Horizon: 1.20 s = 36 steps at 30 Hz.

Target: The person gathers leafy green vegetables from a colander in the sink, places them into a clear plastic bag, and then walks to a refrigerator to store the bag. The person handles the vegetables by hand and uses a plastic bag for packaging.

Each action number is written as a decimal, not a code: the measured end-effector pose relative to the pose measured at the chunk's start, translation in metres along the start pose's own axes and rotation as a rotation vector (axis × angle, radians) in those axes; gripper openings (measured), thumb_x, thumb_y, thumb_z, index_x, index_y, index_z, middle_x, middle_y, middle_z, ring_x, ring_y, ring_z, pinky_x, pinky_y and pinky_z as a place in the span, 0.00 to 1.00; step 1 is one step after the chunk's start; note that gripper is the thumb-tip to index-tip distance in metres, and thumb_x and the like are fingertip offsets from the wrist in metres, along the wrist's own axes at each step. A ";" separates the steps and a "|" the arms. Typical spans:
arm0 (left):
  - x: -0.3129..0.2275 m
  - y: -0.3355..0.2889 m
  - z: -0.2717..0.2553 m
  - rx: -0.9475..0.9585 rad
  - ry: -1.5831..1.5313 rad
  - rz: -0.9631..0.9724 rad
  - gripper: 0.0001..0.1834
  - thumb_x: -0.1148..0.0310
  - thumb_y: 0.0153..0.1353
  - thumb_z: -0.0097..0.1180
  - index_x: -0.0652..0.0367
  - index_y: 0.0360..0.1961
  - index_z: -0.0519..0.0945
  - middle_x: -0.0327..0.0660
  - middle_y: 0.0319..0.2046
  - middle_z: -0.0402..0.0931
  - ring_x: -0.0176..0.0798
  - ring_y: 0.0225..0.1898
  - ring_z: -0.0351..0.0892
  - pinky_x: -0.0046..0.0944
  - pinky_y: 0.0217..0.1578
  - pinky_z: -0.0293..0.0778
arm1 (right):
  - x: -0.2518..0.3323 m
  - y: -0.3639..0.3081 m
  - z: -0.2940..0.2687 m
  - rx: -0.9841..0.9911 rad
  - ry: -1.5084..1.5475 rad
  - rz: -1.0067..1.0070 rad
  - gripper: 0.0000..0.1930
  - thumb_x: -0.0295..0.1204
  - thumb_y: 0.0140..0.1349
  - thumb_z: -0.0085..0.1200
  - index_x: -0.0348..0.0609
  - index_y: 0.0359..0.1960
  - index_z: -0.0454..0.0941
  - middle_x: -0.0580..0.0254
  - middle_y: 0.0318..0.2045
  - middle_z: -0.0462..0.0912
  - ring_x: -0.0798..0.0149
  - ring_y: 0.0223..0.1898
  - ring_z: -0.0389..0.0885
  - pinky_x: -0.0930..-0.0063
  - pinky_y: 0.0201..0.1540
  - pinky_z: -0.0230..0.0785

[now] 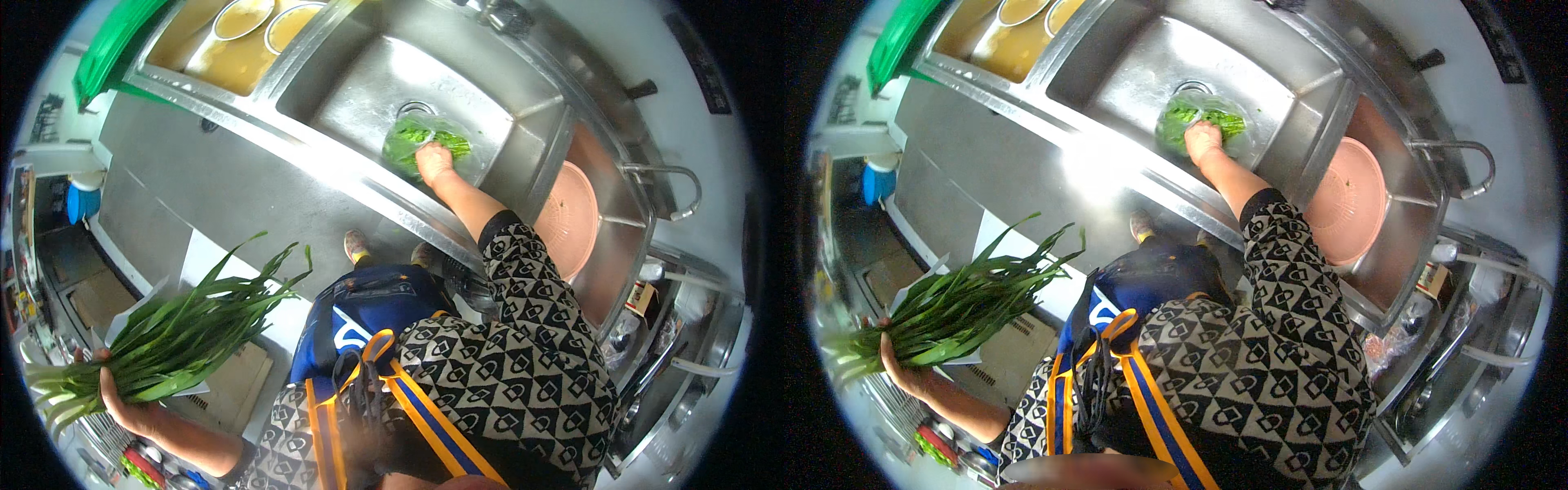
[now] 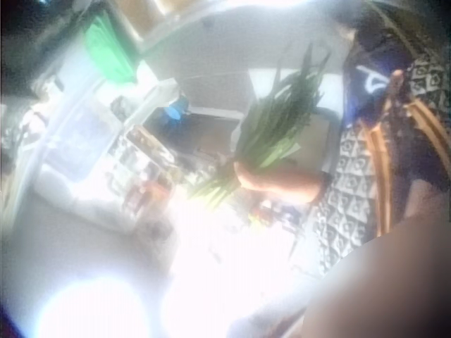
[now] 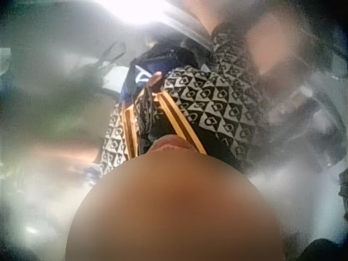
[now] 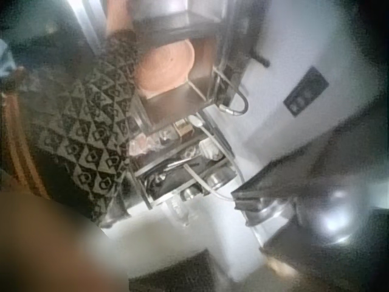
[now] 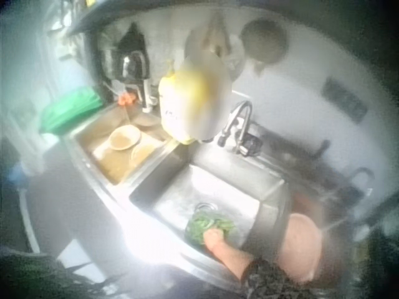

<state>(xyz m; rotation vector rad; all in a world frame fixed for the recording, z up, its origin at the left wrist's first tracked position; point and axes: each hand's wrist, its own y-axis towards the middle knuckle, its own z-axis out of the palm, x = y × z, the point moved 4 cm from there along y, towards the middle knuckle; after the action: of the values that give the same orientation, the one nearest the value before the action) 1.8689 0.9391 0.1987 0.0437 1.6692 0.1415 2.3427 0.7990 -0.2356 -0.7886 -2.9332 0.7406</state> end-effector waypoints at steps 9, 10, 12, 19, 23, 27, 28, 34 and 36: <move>-0.016 0.033 -0.085 0.075 -0.029 0.074 0.30 0.72 0.46 0.57 0.66 0.53 0.64 0.45 0.31 0.73 0.38 0.35 0.73 0.36 0.40 0.70 | 0.076 -0.075 -0.107 0.176 0.190 -0.110 0.16 0.33 0.53 0.48 0.48 0.44 0.77 0.43 0.43 0.77 0.47 0.45 0.77 0.57 0.48 0.69; -0.012 0.033 -0.095 0.074 -0.012 0.055 0.31 0.72 0.45 0.58 0.66 0.52 0.64 0.44 0.30 0.73 0.37 0.33 0.74 0.35 0.38 0.71 | 0.088 -0.094 -0.135 0.195 0.135 -0.028 0.13 0.33 0.52 0.50 0.45 0.38 0.80 0.46 0.35 0.80 0.49 0.41 0.79 0.59 0.45 0.70; 0.001 0.028 -0.088 0.169 0.009 0.018 0.32 0.67 0.42 0.61 0.65 0.51 0.66 0.42 0.29 0.73 0.36 0.32 0.75 0.34 0.37 0.71 | 0.108 -0.129 -0.189 0.060 0.245 -0.086 0.15 0.37 0.55 0.52 0.36 0.34 0.80 0.46 0.34 0.81 0.54 0.39 0.80 0.64 0.43 0.70; 0.055 0.018 0.039 0.601 0.084 -0.221 0.33 0.70 0.41 0.63 0.63 0.52 0.67 0.39 0.39 0.74 0.36 0.39 0.74 0.35 0.42 0.71 | 0.250 -0.206 -0.308 0.136 1.454 -0.841 0.42 0.34 0.50 0.62 0.38 0.64 0.51 0.52 0.62 0.59 0.58 0.64 0.55 0.62 0.65 0.46; 0.040 -0.016 0.101 0.620 0.331 0.227 0.39 0.62 0.45 0.62 0.61 0.58 0.59 0.52 0.47 0.73 0.52 0.48 0.74 0.43 0.46 0.70 | 0.259 -0.220 -0.333 0.029 1.881 -0.882 0.36 0.31 0.50 0.62 0.34 0.59 0.58 0.50 0.55 0.67 0.59 0.57 0.65 0.68 0.60 0.57; 0.029 -0.040 0.135 0.867 0.748 0.418 0.30 0.59 0.45 0.61 0.61 0.49 0.69 0.56 0.41 0.73 0.54 0.40 0.75 0.44 0.39 0.71 | 0.221 -0.226 -0.321 0.021 2.145 -0.612 0.31 0.25 0.49 0.60 0.34 0.55 0.62 0.51 0.49 0.72 0.60 0.53 0.70 0.69 0.58 0.60; 0.027 -0.040 0.141 0.905 0.700 0.406 0.30 0.56 0.43 0.61 0.60 0.46 0.71 0.56 0.41 0.73 0.56 0.41 0.73 0.48 0.41 0.69 | 0.214 -0.227 -0.317 0.003 2.176 -0.561 0.30 0.24 0.48 0.59 0.34 0.55 0.63 0.51 0.49 0.72 0.60 0.52 0.70 0.69 0.57 0.61; -0.008 -0.066 0.145 1.137 0.558 0.754 0.41 0.56 0.41 0.65 0.59 0.57 0.64 0.57 0.50 0.68 0.57 0.51 0.67 0.47 0.53 0.62 | 0.179 -0.261 -0.313 -0.325 2.286 -0.703 0.26 0.19 0.46 0.57 0.36 0.51 0.65 0.51 0.45 0.73 0.56 0.51 0.72 0.61 0.55 0.66; -0.021 -0.078 0.141 1.169 0.272 0.672 0.51 0.59 0.40 0.68 0.56 0.65 0.53 0.54 0.53 0.65 0.51 0.52 0.67 0.44 0.52 0.64 | 0.159 -0.276 -0.312 -0.373 2.231 -0.727 0.19 0.21 0.48 0.55 0.33 0.45 0.70 0.51 0.41 0.76 0.57 0.50 0.73 0.63 0.55 0.65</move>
<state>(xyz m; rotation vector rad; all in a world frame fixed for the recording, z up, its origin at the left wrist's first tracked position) 2.0151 0.8691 0.1962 1.5161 1.7352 -0.3572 2.1160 0.8028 0.1480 -0.0744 -0.9471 -0.5686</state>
